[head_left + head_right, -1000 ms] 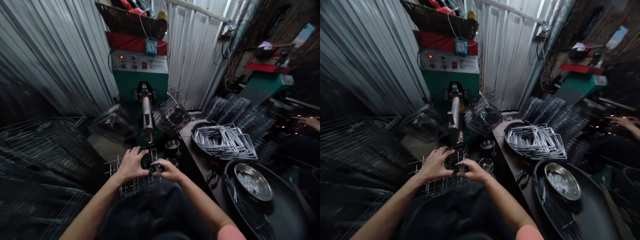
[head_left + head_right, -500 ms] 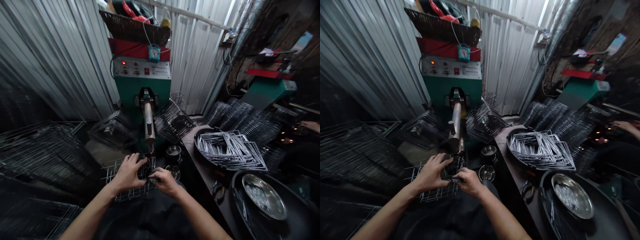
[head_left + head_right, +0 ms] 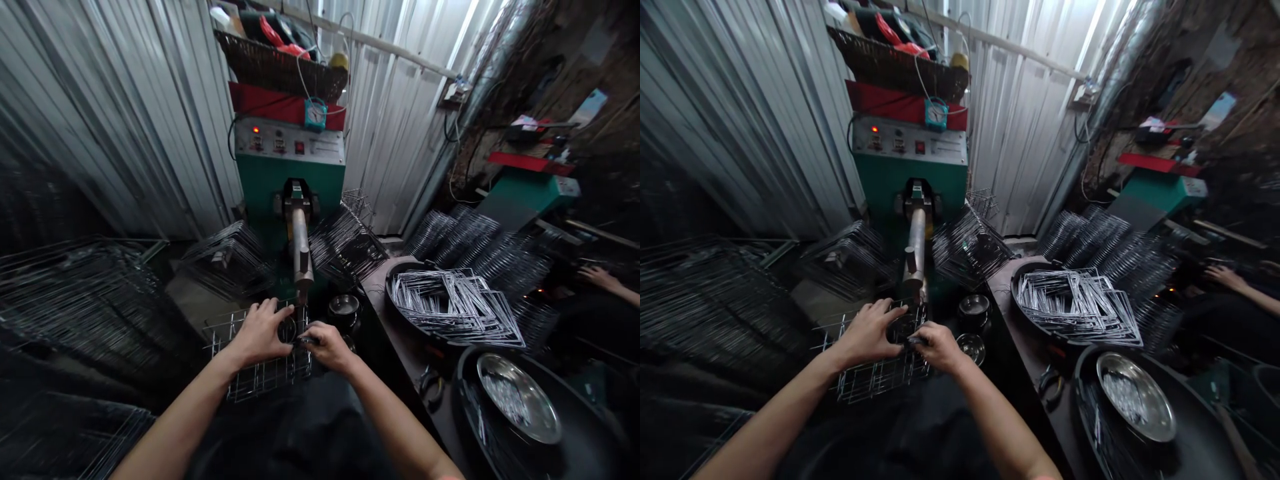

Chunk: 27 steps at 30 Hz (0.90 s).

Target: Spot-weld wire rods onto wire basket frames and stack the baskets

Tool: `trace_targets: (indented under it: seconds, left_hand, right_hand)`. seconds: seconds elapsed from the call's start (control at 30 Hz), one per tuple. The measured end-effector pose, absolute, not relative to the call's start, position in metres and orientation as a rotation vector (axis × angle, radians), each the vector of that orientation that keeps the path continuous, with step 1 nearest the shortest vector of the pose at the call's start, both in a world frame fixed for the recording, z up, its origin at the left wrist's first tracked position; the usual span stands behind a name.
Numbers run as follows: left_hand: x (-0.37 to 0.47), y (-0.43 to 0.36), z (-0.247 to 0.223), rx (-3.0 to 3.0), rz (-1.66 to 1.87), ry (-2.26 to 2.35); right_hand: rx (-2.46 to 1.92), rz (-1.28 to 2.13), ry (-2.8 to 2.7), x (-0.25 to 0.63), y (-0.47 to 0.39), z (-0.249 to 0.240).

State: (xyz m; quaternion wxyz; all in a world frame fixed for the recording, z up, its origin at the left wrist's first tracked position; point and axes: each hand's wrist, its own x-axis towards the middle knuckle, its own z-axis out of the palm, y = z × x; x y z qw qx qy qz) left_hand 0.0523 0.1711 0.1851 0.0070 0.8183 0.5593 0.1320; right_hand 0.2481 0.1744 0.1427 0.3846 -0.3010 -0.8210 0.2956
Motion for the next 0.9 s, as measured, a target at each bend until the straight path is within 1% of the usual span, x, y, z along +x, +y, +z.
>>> trace_targets:
  seconds: [0.23, 0.4, 0.63, 0.77, 0.83, 0.9]
  left_hand:
    - [0.051, 0.173, 0.188, 2.554, 0.328, 1.754]
    - [0.05, 0.194, 0.19, 2.503, 0.342, 1.803]
    - [0.054, 0.204, 0.187, 2.442, 0.36, 1.837]
    - [0.052, 0.199, 0.184, 2.475, 0.418, 1.807]
    - [0.051, 0.2, 0.183, 2.456, 0.444, 1.801]
    - [0.05, 0.204, 0.184, 2.404, 0.447, 1.826]
  right_hand:
    - [-0.799, 0.693, -2.111, 0.244, 0.169, 0.145]
    - [-0.891, 0.581, -2.143, 0.24, 0.191, 0.147]
    - [-0.904, 0.584, -2.109, 0.237, 0.204, 0.148]
    - [-0.907, 0.657, -1.961, 0.243, 0.182, 0.142]
    - [-0.968, 0.752, -1.837, 0.255, 0.163, 0.128]
    - [-1.127, 0.877, -1.703, 0.273, 0.141, 0.103]
